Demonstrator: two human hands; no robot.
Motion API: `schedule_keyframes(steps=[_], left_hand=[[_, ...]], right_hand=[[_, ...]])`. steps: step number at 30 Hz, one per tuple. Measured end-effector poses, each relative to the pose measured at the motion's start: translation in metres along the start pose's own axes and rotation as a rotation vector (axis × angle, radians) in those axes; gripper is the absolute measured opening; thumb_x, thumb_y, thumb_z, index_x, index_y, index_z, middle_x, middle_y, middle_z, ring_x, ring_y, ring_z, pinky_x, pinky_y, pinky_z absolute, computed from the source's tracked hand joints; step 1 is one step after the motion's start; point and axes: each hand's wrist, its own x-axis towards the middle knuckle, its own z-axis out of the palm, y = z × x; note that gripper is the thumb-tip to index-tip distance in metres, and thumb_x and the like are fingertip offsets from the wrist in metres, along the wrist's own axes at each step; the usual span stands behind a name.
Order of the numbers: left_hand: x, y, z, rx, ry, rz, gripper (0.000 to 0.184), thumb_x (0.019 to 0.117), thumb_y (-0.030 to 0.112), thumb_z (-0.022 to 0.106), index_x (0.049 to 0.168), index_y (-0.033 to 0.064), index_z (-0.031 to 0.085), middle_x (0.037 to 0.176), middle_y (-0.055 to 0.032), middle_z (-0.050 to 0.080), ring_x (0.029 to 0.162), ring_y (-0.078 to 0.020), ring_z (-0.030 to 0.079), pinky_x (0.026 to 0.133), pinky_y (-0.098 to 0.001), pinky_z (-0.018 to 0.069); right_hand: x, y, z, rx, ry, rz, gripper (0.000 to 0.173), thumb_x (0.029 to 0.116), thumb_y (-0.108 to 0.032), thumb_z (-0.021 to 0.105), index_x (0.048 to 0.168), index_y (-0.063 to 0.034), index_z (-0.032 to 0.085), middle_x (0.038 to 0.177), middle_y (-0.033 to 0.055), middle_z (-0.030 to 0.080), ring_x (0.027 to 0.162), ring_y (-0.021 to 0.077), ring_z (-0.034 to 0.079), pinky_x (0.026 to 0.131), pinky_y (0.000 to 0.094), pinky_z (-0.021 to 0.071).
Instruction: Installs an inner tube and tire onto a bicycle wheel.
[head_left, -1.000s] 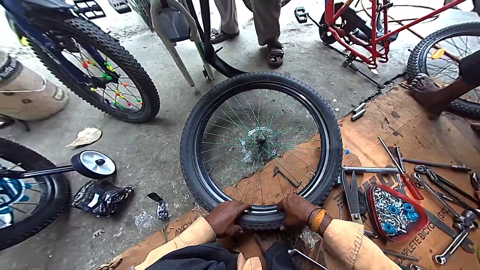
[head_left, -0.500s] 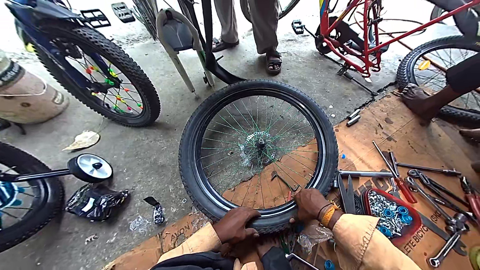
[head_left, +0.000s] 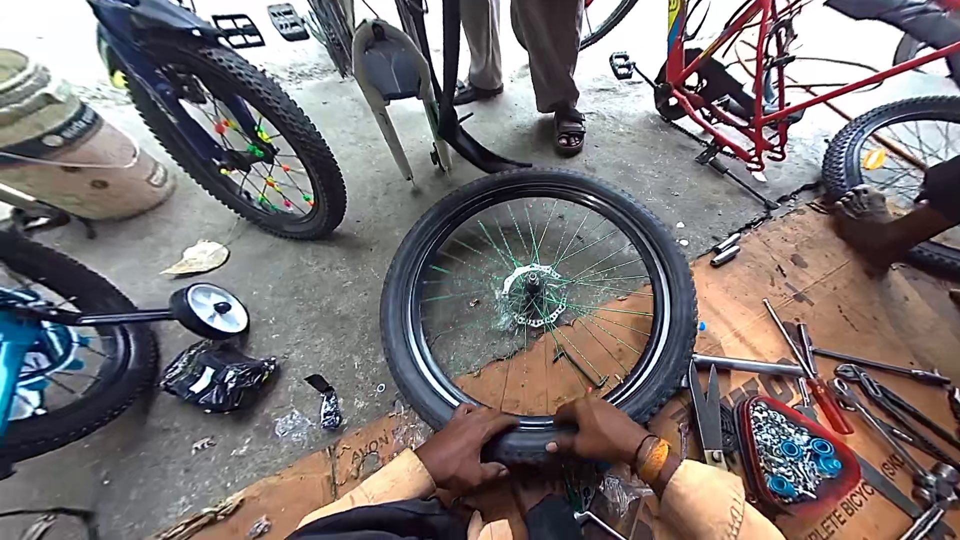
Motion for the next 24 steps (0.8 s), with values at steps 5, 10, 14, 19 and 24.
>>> schedule_keyframes(steps=[5,10,14,19,24], left_hand=[[0.012,0.000,-0.006,-0.103,0.073,0.081,0.065,0.0919,0.055,0.068,0.144,0.0170,0.056,0.136,-0.0104,0.063,0.129,-0.0264,0.057,0.115,-0.0506,0.0399],[0.016,-0.002,-0.006,-0.137,0.118,0.032,0.051,0.1013,0.053,0.054,0.128,0.0113,0.068,0.125,-0.0105,0.069,0.120,-0.0244,0.064,0.109,-0.0480,0.0465],[0.035,0.010,-0.006,-0.280,0.061,0.061,0.044,0.1023,0.043,0.057,0.129,0.0103,0.066,0.121,-0.0106,0.069,0.115,-0.0222,0.065,0.106,-0.0462,0.0490],[0.060,0.030,-0.008,-0.656,0.011,0.227,0.043,0.1026,0.023,0.060,0.142,0.0072,0.055,0.130,-0.0096,0.066,0.118,-0.0164,0.065,0.106,-0.0377,0.0518],[0.056,0.023,0.002,-0.783,0.301,0.005,0.038,0.0965,0.024,0.068,0.130,0.0064,0.063,0.113,-0.0061,0.072,0.101,-0.0156,0.070,0.093,-0.0359,0.0580]], right_hand=[[-0.003,-0.011,0.034,0.173,0.950,-0.111,0.030,0.0987,-0.039,0.062,0.115,-0.0185,0.076,0.131,0.0027,0.068,0.126,0.0200,0.061,0.108,0.0438,0.0501],[-0.031,0.042,0.034,0.661,1.512,0.388,0.081,0.0870,-0.024,0.078,0.153,0.0006,0.039,0.159,0.0231,0.037,0.148,0.0363,0.037,0.119,0.0545,0.0347],[-0.022,0.052,0.044,1.696,1.261,0.234,0.063,0.0942,-0.018,0.074,0.149,-0.0083,0.043,0.123,0.0195,0.067,0.103,0.0291,0.071,0.085,0.0466,0.0618],[-0.012,0.037,0.051,1.738,1.226,0.296,0.061,0.0894,-0.016,0.079,0.141,-0.0002,0.049,0.110,0.0230,0.071,0.092,0.0324,0.074,0.077,0.0478,0.0643],[-0.005,0.021,0.081,1.858,1.200,0.226,0.061,0.0905,-0.010,0.077,0.141,0.0040,0.046,0.118,0.0235,0.069,0.102,0.0317,0.072,0.088,0.0468,0.0631]])
